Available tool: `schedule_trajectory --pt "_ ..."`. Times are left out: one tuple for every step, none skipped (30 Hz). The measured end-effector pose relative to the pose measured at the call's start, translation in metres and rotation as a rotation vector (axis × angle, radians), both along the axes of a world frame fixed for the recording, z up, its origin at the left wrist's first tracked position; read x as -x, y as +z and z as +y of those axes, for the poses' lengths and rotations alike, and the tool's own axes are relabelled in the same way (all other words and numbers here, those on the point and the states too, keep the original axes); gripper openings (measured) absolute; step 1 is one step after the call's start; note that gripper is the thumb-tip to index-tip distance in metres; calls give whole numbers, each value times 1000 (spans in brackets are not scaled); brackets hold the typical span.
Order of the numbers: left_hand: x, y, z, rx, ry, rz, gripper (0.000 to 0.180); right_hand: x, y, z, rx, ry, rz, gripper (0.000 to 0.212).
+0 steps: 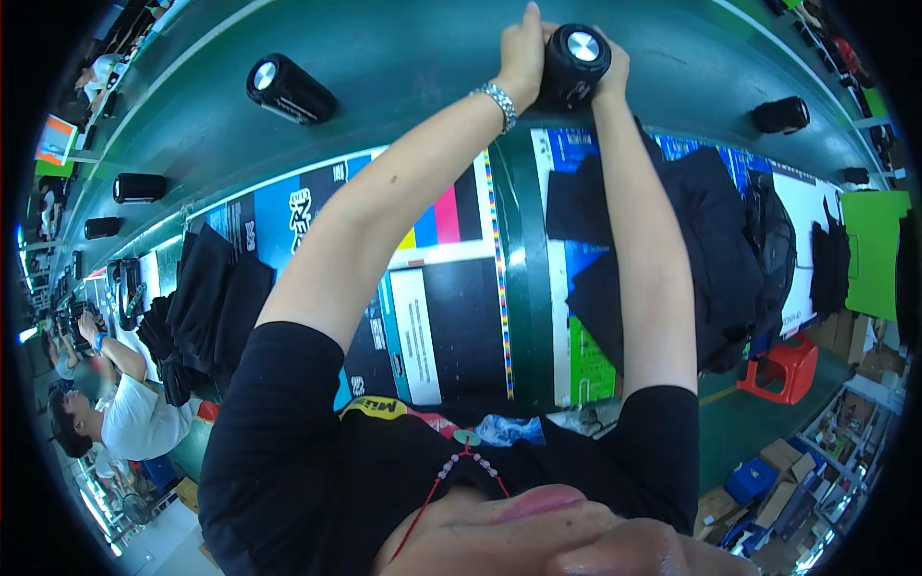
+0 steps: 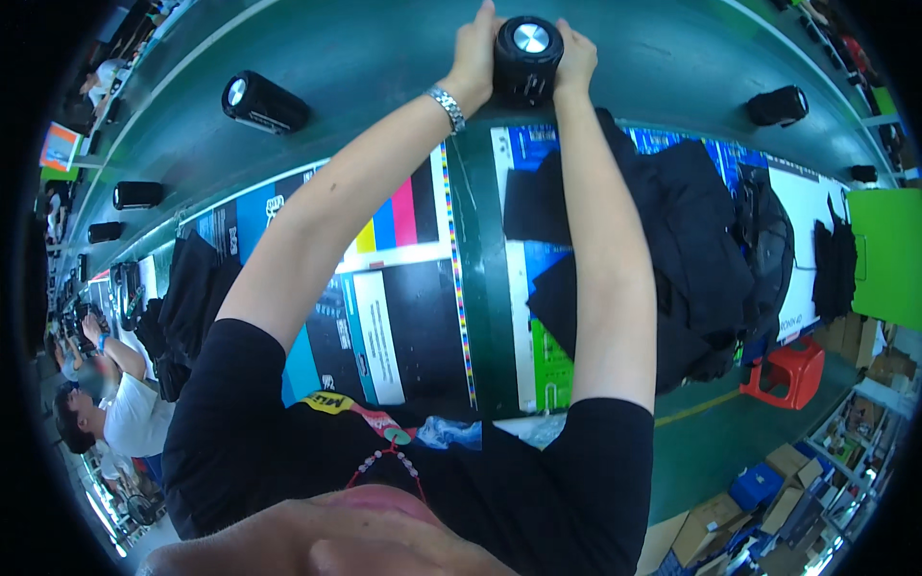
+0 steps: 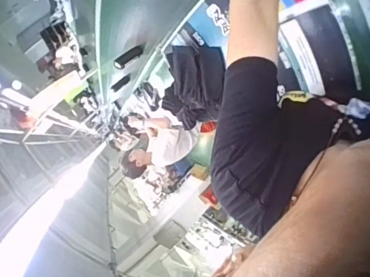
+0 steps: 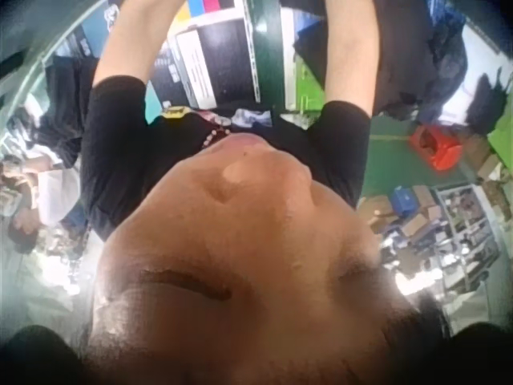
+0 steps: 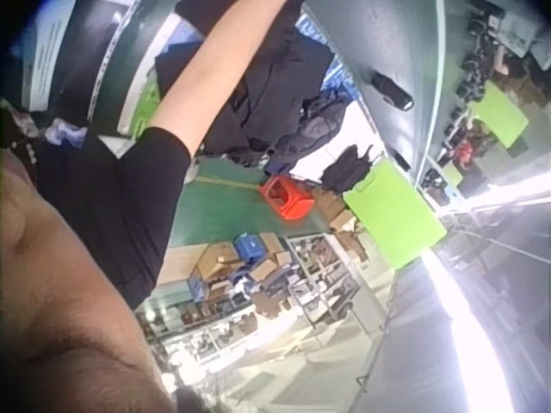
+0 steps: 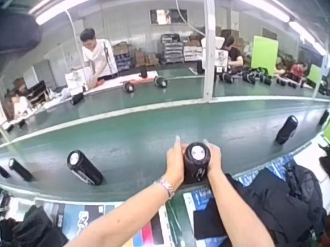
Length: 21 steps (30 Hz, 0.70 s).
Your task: The person folds pieces of black fabric by hand, smoothing them against a work surface and then pressing them into the top of several black cylindrical components.
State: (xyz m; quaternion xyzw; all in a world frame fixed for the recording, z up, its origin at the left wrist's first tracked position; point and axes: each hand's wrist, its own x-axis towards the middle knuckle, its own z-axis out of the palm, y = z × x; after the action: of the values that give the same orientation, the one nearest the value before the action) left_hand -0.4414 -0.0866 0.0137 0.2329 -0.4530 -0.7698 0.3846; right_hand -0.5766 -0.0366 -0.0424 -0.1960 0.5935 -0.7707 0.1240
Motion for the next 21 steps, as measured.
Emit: schedule_trajectory --pt "-6 2 -4 66 10 -79 46 3 4 2 -88 29 2 32" --pt "-7 7 -3 -24 59 -11 47 15 9 7 -173 44 18 26" --pt "-15 9 1 68 143 -28 51 22 11 19 10 103 -90 26" --pt "-27 8 -5 169 245 -51 54 20 17 23 8 107 -91 26" --pt "-45 7 3 159 239 -53 54 21 22 34 -109 83 -98 27" --pt "-67 11 26 291 228 -129 41 25 31 50 -226 49 -100 28" --pt "-89 21 41 430 240 -202 29 19 43 62 -183 131 -41 30" --pt "-105 10 49 527 197 -237 25 -1 59 64 -182 159 -27 30" --pt "-117 9 64 745 81 -329 29 -18 75 73 -180 132 17 30" --pt "-120 -2 74 944 17 -352 33 -36 90 82 -174 109 67 30" --pt "-120 4 95 1135 24 -411 35 -45 99 102 -185 104 90 30" --pt "-121 1 103 1256 -71 -432 34 -58 110 115 -232 128 149 27" --pt "-126 -10 101 1265 -184 -475 32 -76 119 122 -272 172 205 24" --pt "-126 -17 100 1269 -307 -505 30 -93 126 133 -297 182 221 23" --pt "-125 -12 102 1266 -292 -489 30 -106 132 148 -320 173 236 21" --pt "-127 -5 103 1234 -269 -462 27 -115 137 163 -322 159 251 21" --pt "-138 -4 100 1196 -246 -453 24 -131 137 173 -337 206 298 18" --pt "-150 -3 96 1197 -246 -456 24 -147 135 180 -349 253 342 16" --pt "-163 0 94 955 -280 -376 21 -163 140 191 -425 349 431 20" --pt "-175 10 91 713 -305 -300 18 -176 141 197 -498 450 520 27" --pt "-191 20 90 311 -385 -304 18 -190 135 200 -508 538 618 36"
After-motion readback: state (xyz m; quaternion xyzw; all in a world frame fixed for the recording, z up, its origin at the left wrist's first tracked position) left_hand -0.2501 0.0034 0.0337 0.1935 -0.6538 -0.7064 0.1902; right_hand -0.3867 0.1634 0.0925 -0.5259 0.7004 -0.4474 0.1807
